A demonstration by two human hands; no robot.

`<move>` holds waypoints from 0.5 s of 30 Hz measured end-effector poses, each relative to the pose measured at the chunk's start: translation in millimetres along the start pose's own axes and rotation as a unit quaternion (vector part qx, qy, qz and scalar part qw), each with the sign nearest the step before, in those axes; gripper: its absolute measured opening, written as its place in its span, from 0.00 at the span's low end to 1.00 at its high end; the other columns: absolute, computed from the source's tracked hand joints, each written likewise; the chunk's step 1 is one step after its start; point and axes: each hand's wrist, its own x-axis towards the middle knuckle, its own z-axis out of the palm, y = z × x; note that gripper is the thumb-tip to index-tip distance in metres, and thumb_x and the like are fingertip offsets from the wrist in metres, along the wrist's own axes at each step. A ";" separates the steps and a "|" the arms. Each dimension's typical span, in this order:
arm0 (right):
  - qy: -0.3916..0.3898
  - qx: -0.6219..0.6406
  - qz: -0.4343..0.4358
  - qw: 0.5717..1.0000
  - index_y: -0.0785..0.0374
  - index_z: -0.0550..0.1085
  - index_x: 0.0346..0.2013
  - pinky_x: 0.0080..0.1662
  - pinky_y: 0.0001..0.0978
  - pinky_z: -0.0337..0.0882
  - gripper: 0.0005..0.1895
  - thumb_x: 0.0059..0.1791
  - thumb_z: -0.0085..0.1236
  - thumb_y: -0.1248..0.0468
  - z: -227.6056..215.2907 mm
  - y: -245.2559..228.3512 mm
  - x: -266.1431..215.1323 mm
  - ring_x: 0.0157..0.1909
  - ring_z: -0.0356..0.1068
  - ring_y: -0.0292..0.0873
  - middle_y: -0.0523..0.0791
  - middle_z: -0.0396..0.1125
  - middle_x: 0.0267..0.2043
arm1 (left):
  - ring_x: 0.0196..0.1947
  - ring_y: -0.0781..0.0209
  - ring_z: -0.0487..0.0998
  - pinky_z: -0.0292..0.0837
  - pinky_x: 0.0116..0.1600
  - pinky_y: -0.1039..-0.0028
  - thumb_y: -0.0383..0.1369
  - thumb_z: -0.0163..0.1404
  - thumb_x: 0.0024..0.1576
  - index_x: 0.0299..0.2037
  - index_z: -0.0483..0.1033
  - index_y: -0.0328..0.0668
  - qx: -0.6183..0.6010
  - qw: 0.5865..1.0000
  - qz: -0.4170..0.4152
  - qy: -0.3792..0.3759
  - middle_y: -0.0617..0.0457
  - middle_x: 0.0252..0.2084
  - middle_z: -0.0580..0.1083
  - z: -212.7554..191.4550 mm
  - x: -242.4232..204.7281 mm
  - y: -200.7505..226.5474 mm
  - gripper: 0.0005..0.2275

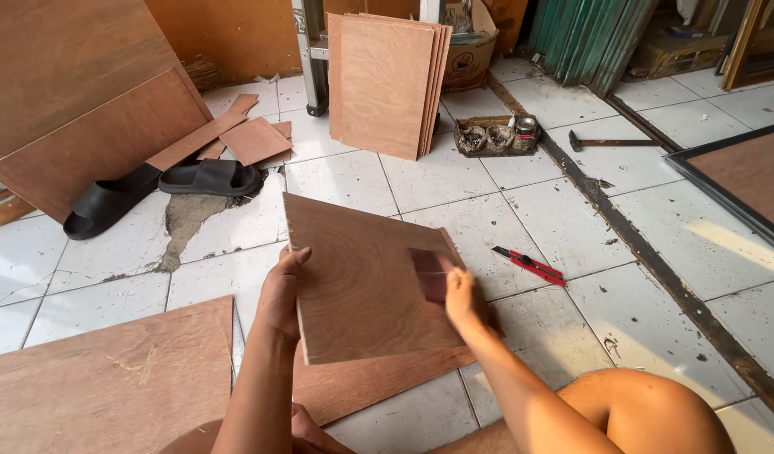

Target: The person sands a rectangular wooden board, then places it into a black picture frame. They pick up another board, measure and cut it with a utility knife and metal ruler, sand the cut edge, and fit it into a second frame.

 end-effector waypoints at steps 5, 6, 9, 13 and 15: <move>0.021 0.035 -0.120 0.992 0.64 0.66 0.50 0.56 0.50 0.52 0.18 0.47 0.35 0.66 -69.4 -93.3 10.1 0.62 0.50 0.54 0.55 0.55 0.57 | 0.38 0.52 0.67 0.61 0.45 0.58 0.39 0.47 0.45 0.47 0.66 0.48 -0.062 0.997 0.001 -0.036 0.50 0.39 0.67 2.8 5.5 9.0 0.18; 0.022 0.034 -0.119 0.992 0.64 0.66 0.50 0.56 0.50 0.52 0.18 0.47 0.35 0.66 -70.4 -107.0 0.3 0.62 0.50 0.54 0.55 0.55 0.57 | 0.38 0.52 0.67 0.61 0.45 0.58 0.39 0.47 0.45 0.47 0.66 0.48 -0.062 0.997 0.000 -0.037 0.50 0.39 0.67 -12.0 27.8 -3.6 0.18; -0.151 0.060 -0.188 0.969 0.67 0.65 0.51 0.59 0.47 0.48 0.19 0.45 0.40 0.70 -72.0 -152.2 -25.5 0.61 0.50 0.54 0.59 0.52 0.57 | 0.39 0.55 0.72 0.65 0.45 0.61 0.38 0.53 0.44 0.47 0.69 0.50 -0.048 0.998 0.045 0.007 0.51 0.39 0.72 -42.0 76.2 -34.4 0.19; -0.294 0.006 -0.148 0.944 0.54 0.48 0.62 0.59 0.53 0.40 0.26 0.50 0.31 0.54 -47.5 -151.9 -27.2 0.65 0.40 0.53 0.50 0.43 0.64 | 0.43 0.49 0.71 0.64 0.49 0.58 0.29 0.48 0.44 0.53 0.63 0.50 -0.077 0.997 0.020 0.007 0.48 0.44 0.70 -16.3 37.5 -32.8 0.23; -0.264 -0.049 -0.124 0.955 0.55 0.51 0.61 0.58 0.52 0.46 0.25 0.50 0.33 0.53 -2.3 -86.1 -2.3 0.62 0.49 0.55 0.55 0.51 0.60 | 0.48 0.48 0.69 0.62 0.52 0.57 0.26 0.45 0.44 0.59 0.57 0.53 -0.067 0.997 0.045 0.003 0.47 0.48 0.67 -8.9 24.1 -29.5 0.28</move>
